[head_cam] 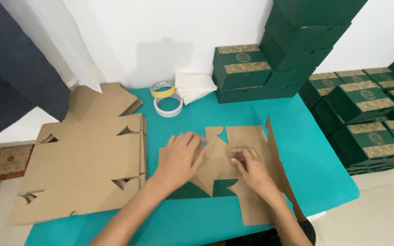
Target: The person assembles a flat cardboard box by folding its sides and tucking in the flaps to form a rectangular container. They then place a white cloth inside the box and close the lid.
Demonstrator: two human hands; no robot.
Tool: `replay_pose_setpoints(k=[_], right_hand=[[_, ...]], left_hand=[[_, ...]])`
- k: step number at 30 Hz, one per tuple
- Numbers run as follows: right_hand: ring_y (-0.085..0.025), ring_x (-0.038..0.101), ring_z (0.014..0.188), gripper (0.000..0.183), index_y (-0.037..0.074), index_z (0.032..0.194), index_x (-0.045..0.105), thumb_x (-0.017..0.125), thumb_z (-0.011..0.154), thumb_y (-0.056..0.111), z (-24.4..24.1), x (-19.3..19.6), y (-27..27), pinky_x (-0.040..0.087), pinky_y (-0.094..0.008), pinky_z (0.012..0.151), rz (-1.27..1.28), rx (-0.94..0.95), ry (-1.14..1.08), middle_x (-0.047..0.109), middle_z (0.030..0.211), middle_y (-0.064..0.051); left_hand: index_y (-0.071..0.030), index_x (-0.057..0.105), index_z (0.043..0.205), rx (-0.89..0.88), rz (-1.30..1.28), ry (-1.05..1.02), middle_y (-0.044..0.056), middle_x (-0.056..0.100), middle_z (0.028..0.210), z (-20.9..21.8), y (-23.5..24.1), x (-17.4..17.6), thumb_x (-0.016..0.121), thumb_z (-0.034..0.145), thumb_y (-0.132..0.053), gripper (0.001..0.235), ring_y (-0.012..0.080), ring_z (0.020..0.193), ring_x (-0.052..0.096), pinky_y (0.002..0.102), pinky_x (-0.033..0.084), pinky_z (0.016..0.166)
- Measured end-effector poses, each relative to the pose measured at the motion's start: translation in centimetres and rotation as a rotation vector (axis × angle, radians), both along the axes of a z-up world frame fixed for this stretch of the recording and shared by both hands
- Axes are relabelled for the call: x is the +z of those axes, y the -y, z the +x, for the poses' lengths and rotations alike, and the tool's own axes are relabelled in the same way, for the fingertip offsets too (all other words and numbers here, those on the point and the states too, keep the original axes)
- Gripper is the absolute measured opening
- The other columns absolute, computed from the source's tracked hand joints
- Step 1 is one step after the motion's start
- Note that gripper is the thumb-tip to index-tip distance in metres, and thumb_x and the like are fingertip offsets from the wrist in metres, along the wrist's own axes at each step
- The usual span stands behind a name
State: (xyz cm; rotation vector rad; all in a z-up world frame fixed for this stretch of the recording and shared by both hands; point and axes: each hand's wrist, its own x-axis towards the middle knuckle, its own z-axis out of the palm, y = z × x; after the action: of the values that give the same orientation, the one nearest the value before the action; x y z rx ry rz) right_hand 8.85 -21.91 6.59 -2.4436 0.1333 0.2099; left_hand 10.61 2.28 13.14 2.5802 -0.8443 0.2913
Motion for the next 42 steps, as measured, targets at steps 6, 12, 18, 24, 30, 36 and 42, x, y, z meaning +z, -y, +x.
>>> replay_pose_setpoints(k=[6,12,18,24,30,36,42], right_hand=[[-0.038,0.056,0.127,0.057,0.005,0.137,0.05,0.072,0.088,0.024,3.4,1.5,-1.9,0.051,-0.047,0.104,-0.03,0.065,-0.012,0.054,0.131,-0.019],[-0.038,0.05,0.131,0.057,0.013,0.138,0.05,0.073,0.087,0.028,3.7,0.4,-1.5,0.045,-0.049,0.107,-0.057,0.094,-0.023,0.05,0.132,-0.014],[-0.037,0.059,0.12,0.058,0.012,0.135,0.054,0.077,0.083,0.026,4.1,0.2,-1.3,0.05,-0.048,0.102,-0.065,0.117,0.023,0.055,0.126,-0.015],[-0.03,0.062,0.116,0.067,0.02,0.138,0.05,0.081,0.079,0.03,5.4,-3.0,-0.3,0.051,-0.046,0.101,-0.043,0.099,0.053,0.053,0.129,-0.009],[-0.038,0.062,0.113,0.059,0.011,0.136,0.055,0.077,0.082,0.02,4.0,-1.0,-1.7,0.053,-0.048,0.096,0.043,0.107,0.143,0.055,0.127,-0.016],[-0.037,0.063,0.112,0.05,0.002,0.124,0.059,0.079,0.081,0.02,4.5,-2.9,-0.9,0.054,-0.046,0.095,0.045,0.049,0.147,0.059,0.12,-0.018],[-0.037,0.064,0.11,0.031,0.004,0.123,0.066,0.055,0.095,0.003,1.3,2.0,-2.4,0.057,-0.045,0.09,-0.058,0.159,0.242,0.062,0.121,-0.018]], left_hand=[[0.001,0.059,0.124,0.036,-0.066,-0.55,0.025,0.06,0.121,16.1,4.5,-12.2,0.056,0.089,-0.049,0.061,0.044,0.121,0.058,0.054,0.05,0.098],[0.007,0.041,0.13,0.184,0.372,-0.476,0.026,0.047,0.121,14.6,8.4,-9.8,0.09,0.052,-0.037,0.103,0.046,0.125,0.05,0.056,0.053,0.096],[0.006,0.044,0.127,0.146,0.49,-0.463,0.023,0.047,0.118,17.7,9.2,-11.7,0.093,0.047,-0.043,0.106,0.0401,0.123,0.053,0.057,0.055,0.095],[0.008,0.039,0.126,0.108,0.311,-0.575,0.031,0.051,0.125,16.3,7.8,-9.0,0.093,0.054,-0.038,0.102,0.0452,0.124,0.054,0.058,0.05,0.1],[0.008,0.058,0.115,-0.029,0.107,-0.516,0.024,0.067,0.11,12.5,6.2,-6.1,0.085,0.073,-0.016,0.055,0.0407,0.112,0.064,0.051,0.059,0.092],[0.0,0.063,0.065,-0.118,0.148,-0.287,0.017,0.065,0.062,9.5,5.6,-5.8,0.066,0.083,0.0,0.018,0.03,0.06,0.067,0.042,0.053,0.052],[-0.001,0.068,0.112,-0.267,0.352,0.067,0.018,0.075,0.095,5.5,4.1,-9.2,0.072,0.081,-0.007,0.031,0.028,0.098,0.071,0.041,0.046,0.096]])
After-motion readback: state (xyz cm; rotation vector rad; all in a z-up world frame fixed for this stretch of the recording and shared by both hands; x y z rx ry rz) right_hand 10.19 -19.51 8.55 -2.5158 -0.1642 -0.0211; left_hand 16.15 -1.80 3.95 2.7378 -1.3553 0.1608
